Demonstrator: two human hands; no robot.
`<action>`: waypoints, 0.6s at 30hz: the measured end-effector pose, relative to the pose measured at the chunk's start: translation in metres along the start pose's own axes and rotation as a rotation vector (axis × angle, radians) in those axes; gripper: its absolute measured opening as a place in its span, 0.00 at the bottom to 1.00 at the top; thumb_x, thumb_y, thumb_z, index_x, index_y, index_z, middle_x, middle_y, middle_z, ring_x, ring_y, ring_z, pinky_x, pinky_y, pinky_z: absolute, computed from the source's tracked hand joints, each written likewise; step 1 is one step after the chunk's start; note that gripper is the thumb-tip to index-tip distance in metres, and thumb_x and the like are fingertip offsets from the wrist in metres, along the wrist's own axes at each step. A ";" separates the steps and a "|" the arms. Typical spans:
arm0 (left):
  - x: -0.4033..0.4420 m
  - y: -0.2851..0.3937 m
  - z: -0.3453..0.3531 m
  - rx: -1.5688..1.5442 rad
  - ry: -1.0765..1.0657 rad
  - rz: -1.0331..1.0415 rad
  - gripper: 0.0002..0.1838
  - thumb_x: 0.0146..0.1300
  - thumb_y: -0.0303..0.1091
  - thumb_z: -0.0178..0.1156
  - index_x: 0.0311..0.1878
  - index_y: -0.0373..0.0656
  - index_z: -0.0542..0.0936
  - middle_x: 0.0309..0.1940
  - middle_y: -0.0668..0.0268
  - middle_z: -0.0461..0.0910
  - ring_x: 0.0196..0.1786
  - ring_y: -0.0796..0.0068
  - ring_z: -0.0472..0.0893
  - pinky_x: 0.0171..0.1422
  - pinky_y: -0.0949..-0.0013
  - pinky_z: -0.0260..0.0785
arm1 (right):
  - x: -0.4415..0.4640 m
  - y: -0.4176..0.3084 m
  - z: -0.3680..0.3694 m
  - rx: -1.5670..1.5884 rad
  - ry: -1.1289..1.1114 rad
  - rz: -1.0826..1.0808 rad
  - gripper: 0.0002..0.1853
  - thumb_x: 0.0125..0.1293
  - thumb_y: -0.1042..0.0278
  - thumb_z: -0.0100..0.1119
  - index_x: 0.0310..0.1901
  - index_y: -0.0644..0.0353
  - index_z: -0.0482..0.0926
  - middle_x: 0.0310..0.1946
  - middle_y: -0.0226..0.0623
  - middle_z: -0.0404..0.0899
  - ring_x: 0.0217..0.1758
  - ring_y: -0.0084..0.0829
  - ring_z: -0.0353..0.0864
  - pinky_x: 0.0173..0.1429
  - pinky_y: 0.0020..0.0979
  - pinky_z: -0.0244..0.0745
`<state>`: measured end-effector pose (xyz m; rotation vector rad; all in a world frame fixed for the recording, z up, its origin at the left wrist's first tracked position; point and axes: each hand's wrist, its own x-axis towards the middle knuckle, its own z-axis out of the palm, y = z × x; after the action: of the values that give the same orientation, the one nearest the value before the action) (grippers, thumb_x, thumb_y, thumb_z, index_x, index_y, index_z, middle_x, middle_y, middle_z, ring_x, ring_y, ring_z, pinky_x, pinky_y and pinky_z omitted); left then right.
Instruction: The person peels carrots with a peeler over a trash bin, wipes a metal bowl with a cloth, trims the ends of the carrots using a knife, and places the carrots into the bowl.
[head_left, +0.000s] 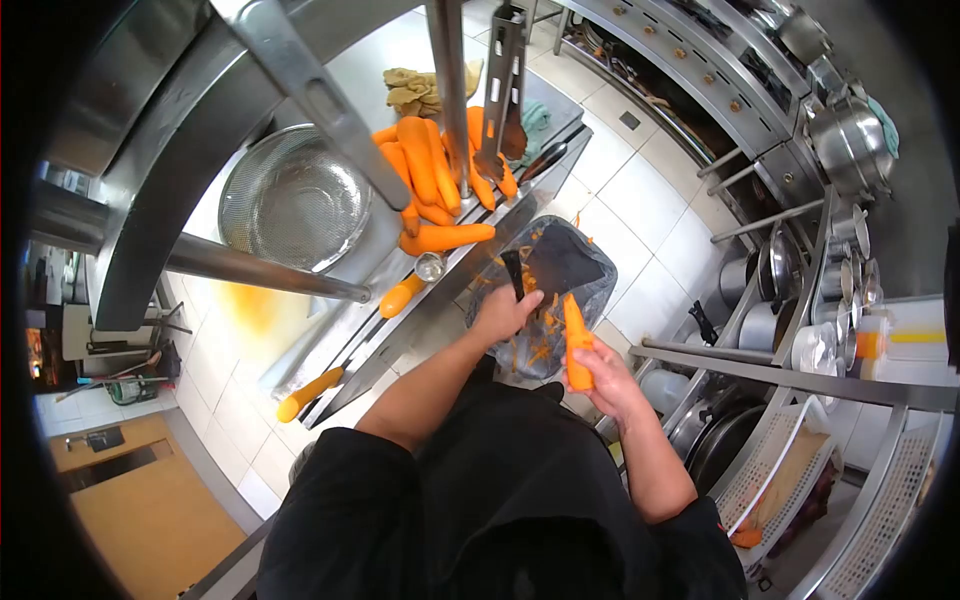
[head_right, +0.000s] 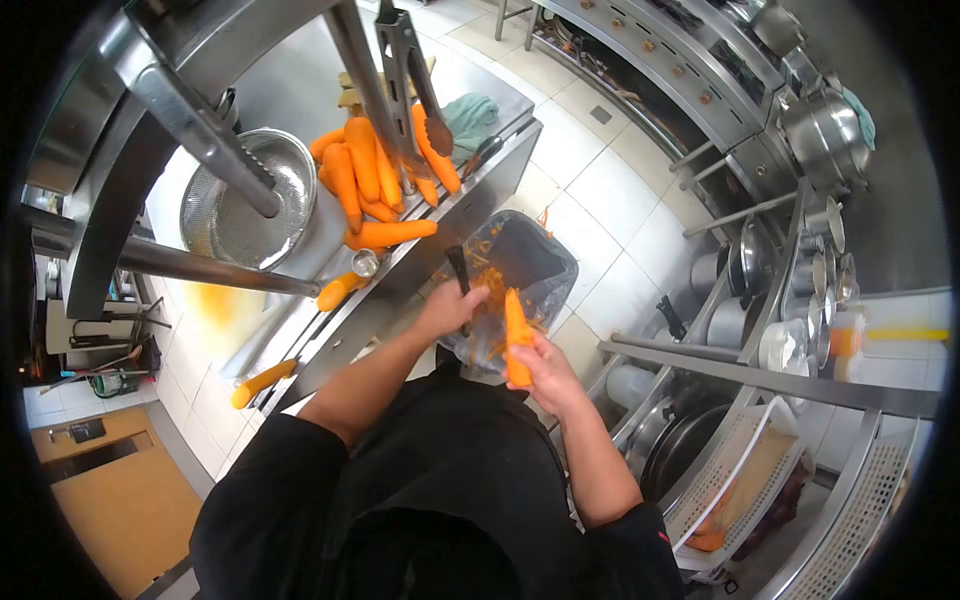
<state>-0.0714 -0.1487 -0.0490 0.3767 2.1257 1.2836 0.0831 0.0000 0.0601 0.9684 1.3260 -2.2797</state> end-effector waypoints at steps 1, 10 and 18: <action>-0.007 -0.007 -0.001 0.017 -0.042 -0.040 0.23 0.65 0.54 0.59 0.34 0.39 0.82 0.21 0.59 0.81 0.29 0.60 0.84 0.38 0.58 0.74 | 0.002 -0.007 0.013 -0.079 0.005 -0.037 0.18 0.71 0.57 0.58 0.56 0.57 0.72 0.38 0.35 0.78 0.31 0.27 0.79 0.36 0.29 0.77; -0.032 -0.064 -0.002 0.096 -0.111 -0.173 0.31 0.64 0.61 0.58 0.33 0.35 0.82 0.23 0.56 0.83 0.34 0.57 0.86 0.44 0.57 0.76 | 0.076 -0.027 0.027 0.168 0.009 0.166 0.42 0.72 0.26 0.21 0.49 0.59 0.76 0.27 0.33 0.76 0.28 0.30 0.75 0.36 0.34 0.73; -0.028 -0.016 -0.024 -0.153 -0.216 -0.138 0.28 0.69 0.58 0.55 0.37 0.37 0.81 0.22 0.59 0.83 0.28 0.64 0.84 0.35 0.61 0.73 | 0.062 0.000 0.003 0.123 0.136 -0.010 0.30 0.76 0.36 0.35 0.59 0.54 0.71 0.29 0.33 0.77 0.29 0.28 0.77 0.33 0.31 0.73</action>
<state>-0.0639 -0.1880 -0.0446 0.2846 1.8290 1.2564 0.0378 0.0007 0.0173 1.1783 1.2576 -2.3632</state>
